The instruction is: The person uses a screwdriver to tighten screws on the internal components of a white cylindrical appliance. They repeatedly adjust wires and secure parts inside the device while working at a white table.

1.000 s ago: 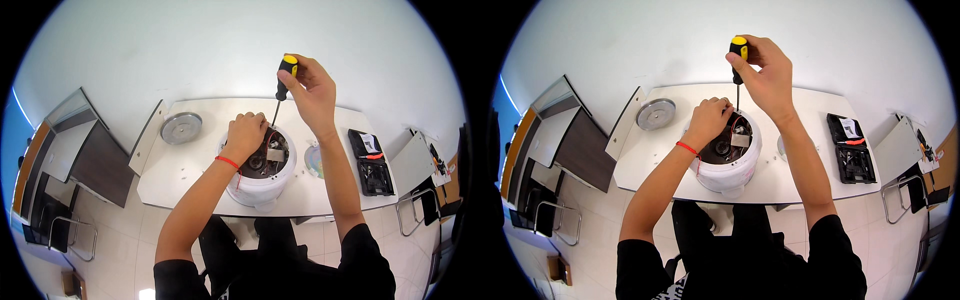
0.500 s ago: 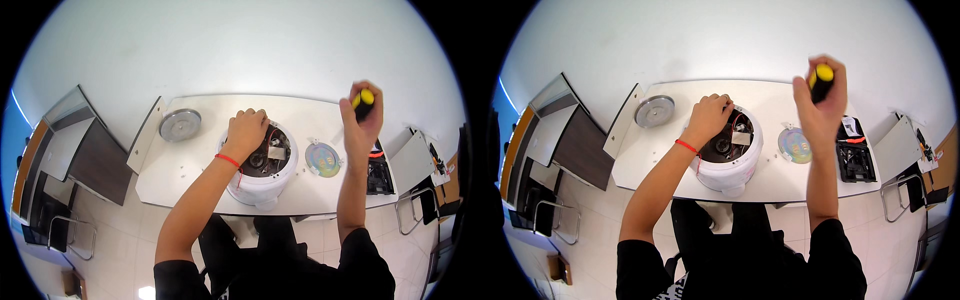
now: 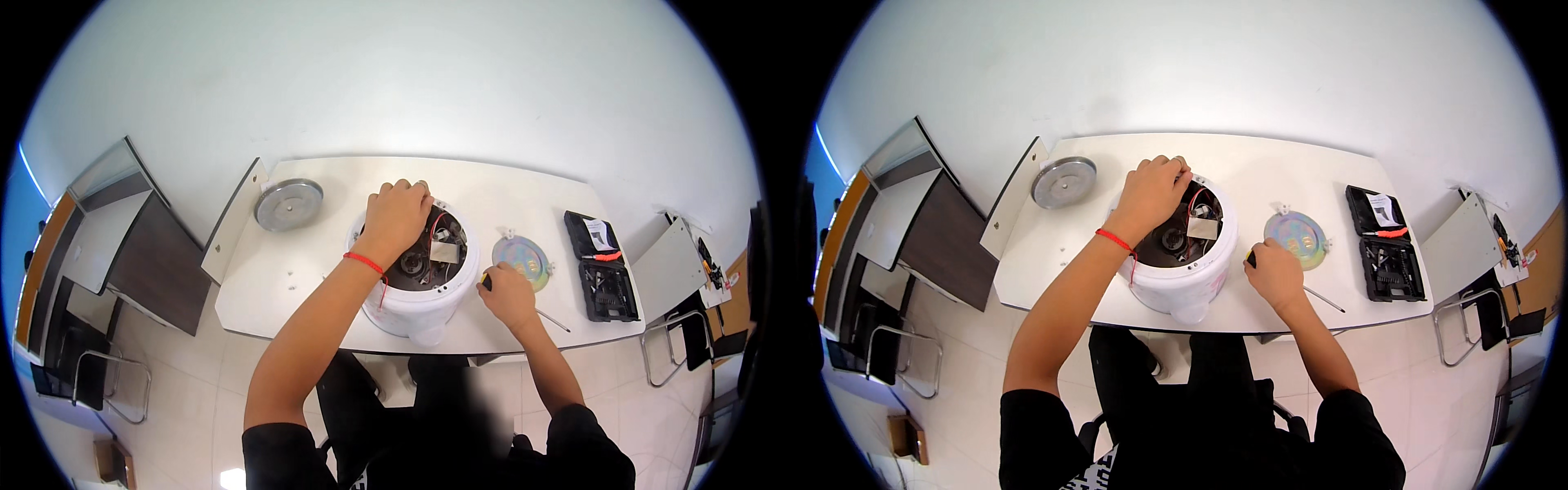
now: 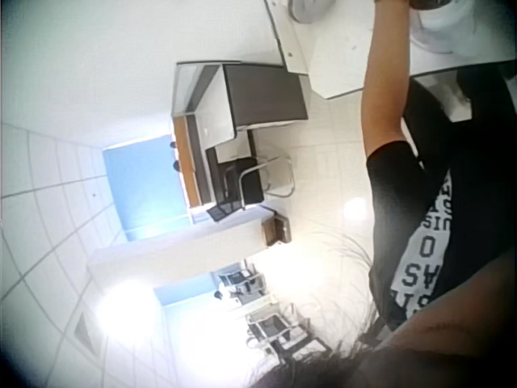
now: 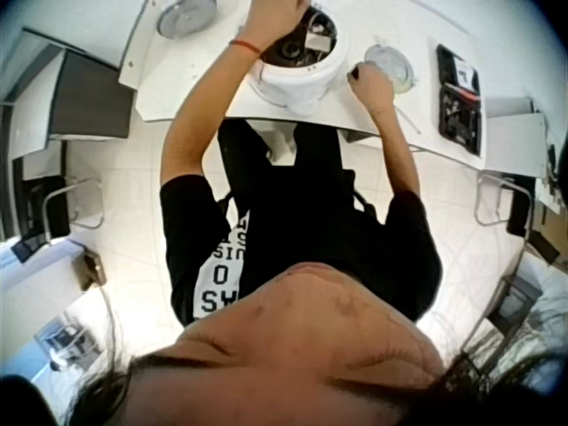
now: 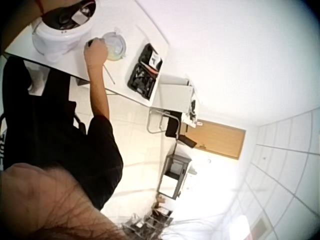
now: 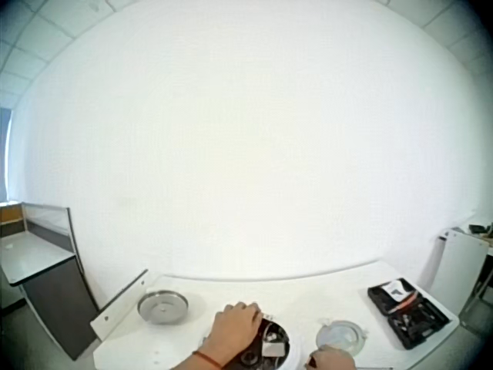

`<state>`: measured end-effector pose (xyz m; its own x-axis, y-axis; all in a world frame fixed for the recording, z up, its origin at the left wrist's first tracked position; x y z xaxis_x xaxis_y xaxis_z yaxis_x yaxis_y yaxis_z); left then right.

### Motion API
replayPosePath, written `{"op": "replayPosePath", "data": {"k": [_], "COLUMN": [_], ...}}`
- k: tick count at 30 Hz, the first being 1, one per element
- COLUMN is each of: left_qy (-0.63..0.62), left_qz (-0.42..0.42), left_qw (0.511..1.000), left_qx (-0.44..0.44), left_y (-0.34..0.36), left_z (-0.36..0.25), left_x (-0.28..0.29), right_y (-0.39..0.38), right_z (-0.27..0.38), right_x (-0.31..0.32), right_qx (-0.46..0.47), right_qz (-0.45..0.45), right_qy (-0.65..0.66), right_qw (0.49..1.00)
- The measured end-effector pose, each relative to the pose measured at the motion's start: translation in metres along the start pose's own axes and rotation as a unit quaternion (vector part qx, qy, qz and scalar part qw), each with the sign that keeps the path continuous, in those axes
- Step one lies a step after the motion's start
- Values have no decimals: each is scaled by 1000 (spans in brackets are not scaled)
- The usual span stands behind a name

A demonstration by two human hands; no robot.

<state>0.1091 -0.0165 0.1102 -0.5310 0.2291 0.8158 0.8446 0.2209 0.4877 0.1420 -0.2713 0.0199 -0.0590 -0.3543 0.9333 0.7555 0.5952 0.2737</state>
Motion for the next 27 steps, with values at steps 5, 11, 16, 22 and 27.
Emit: {"op": "replayPosePath", "data": {"k": [5, 11, 16, 22, 27], "left_qy": [5, -1, -155, -313, -365], "left_qz": [-2, 14, -122, -119, -157], "left_qw": [1000, 1000, 971, 923, 907], "left_qx": [-13, -3, -136, -187, -142], "left_y": [0, 3, 3, -4, -7], "left_z": [0, -3, -11, -28, -24], "left_x": [-1, 1, 18, 40, 45], "right_y": [8, 23, 59, 98, 120], "right_z": [-14, -21, 22, 70, 81], "right_x": [-28, -5, 101, 145, 143], "right_qx": [-28, -6, 58, 130, 114], "right_qz": [38, -36, -164, -90, -36], "right_qy": [-40, 11, 256, 395, 432], "right_qw": [998, 999, 951, 905, 894]}}
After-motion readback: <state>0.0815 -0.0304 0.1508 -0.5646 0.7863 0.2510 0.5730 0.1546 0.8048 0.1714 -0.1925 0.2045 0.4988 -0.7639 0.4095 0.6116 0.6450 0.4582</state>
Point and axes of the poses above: each hand's wrist, its own y-axis towards the middle knuckle, its own x-axis out of the back of the hand, z = x × y, the point moved 3 cm from there along y, towards the middle knuckle, and after that the axes turned 4 degrees about x, right-handed, at the moved point
